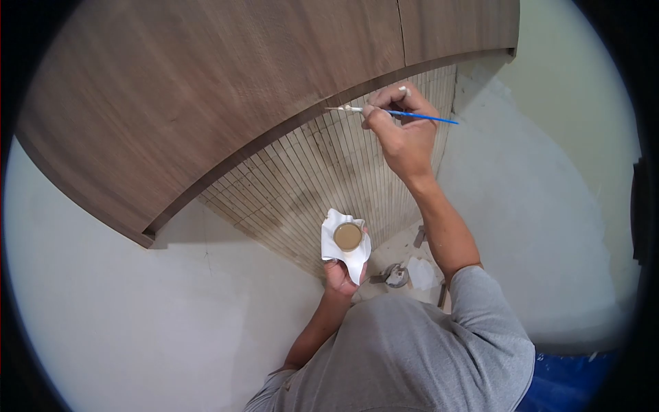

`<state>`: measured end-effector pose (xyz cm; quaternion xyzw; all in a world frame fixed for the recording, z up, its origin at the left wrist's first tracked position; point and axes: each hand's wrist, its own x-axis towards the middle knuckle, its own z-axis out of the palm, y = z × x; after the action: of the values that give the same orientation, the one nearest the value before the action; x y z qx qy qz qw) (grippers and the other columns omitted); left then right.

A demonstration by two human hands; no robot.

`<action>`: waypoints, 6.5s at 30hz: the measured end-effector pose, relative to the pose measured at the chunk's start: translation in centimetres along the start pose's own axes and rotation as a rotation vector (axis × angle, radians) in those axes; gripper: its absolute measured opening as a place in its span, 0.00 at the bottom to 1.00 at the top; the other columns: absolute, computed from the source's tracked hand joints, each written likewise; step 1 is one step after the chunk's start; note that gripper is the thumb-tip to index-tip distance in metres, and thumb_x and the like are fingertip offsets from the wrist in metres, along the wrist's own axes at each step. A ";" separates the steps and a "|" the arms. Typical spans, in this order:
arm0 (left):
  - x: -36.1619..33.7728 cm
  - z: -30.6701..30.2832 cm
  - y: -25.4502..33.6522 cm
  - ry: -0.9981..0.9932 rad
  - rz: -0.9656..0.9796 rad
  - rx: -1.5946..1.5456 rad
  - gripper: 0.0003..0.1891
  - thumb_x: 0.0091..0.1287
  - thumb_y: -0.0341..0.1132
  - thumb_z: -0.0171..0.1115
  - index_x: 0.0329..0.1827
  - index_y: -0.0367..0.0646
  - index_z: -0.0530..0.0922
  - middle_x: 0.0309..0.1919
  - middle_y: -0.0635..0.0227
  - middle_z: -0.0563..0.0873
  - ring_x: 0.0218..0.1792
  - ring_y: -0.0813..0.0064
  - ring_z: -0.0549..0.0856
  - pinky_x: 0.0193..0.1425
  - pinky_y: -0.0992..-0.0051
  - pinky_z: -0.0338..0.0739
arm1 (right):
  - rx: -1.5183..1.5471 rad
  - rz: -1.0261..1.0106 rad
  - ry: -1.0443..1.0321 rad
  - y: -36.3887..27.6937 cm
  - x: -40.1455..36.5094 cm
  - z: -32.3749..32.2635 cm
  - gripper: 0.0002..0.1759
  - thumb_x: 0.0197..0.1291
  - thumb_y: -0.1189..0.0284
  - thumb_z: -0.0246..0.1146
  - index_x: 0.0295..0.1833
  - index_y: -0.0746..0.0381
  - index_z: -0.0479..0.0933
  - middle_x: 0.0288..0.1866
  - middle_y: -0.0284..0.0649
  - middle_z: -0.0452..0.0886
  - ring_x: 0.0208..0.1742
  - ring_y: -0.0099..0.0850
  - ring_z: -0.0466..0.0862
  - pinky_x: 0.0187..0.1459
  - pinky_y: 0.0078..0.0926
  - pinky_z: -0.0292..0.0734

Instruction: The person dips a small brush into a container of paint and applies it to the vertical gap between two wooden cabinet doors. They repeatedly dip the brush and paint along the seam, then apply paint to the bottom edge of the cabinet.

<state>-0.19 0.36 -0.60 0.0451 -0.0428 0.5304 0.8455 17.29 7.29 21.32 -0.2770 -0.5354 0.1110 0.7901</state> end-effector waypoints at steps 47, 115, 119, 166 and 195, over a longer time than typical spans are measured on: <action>0.3 -0.9 0.5 -0.047 -0.008 0.106 0.29 0.74 0.45 0.60 0.75 0.48 0.68 0.70 0.62 0.77 0.70 0.55 0.75 0.78 0.55 0.69 | -0.861 -0.255 -0.158 2.3 -3.9 3.2 0.56 0.41 0.75 0.64 0.84 0.52 0.56 0.17 0.34 0.75 0.15 0.31 0.75 0.26 0.32 0.77; 0.0 -1.1 0.1 0.024 0.043 0.105 0.24 0.74 0.42 0.58 0.72 0.49 0.73 0.67 0.65 0.80 0.68 0.58 0.79 0.78 0.54 0.69 | -0.719 0.176 -0.402 3.0 -7.8 -9.2 0.41 0.53 0.73 0.62 0.78 0.49 0.68 0.23 0.45 0.80 0.20 0.39 0.80 0.30 0.31 0.78; 0.1 -1.0 -0.1 0.041 0.057 0.097 0.25 0.72 0.42 0.61 0.71 0.49 0.74 0.66 0.64 0.81 0.68 0.58 0.79 0.77 0.54 0.70 | -0.660 0.241 -0.333 4.6 -10.2 -11.1 0.37 0.54 0.73 0.62 0.74 0.51 0.73 0.24 0.45 0.81 0.21 0.36 0.80 0.31 0.30 0.78; 0.7 -3.4 2.5 0.050 0.125 0.136 0.25 0.73 0.41 0.61 0.72 0.50 0.72 0.65 0.64 0.82 0.66 0.58 0.81 0.75 0.52 0.72 | 0.347 0.330 -0.293 -3.3 3.6 -10.2 0.08 0.60 0.79 0.73 0.42 0.69 0.82 0.35 0.43 0.86 0.33 0.32 0.88 0.36 0.31 0.88; 5.8 0.7 -10.2 -0.096 -0.060 0.187 0.28 0.80 0.53 0.48 0.76 0.48 0.67 0.68 0.60 0.78 0.67 0.62 0.79 0.72 0.63 0.75 | 0.010 0.651 -0.493 -0.1 -4.3 -23.2 0.06 0.63 0.77 0.69 0.41 0.68 0.81 0.35 0.43 0.88 0.38 0.27 0.88 0.38 0.26 0.83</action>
<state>11.50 1.04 0.46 0.1505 -0.0320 0.5037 0.8500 36.55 -2.20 11.63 -0.3934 -0.5925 0.4209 0.5630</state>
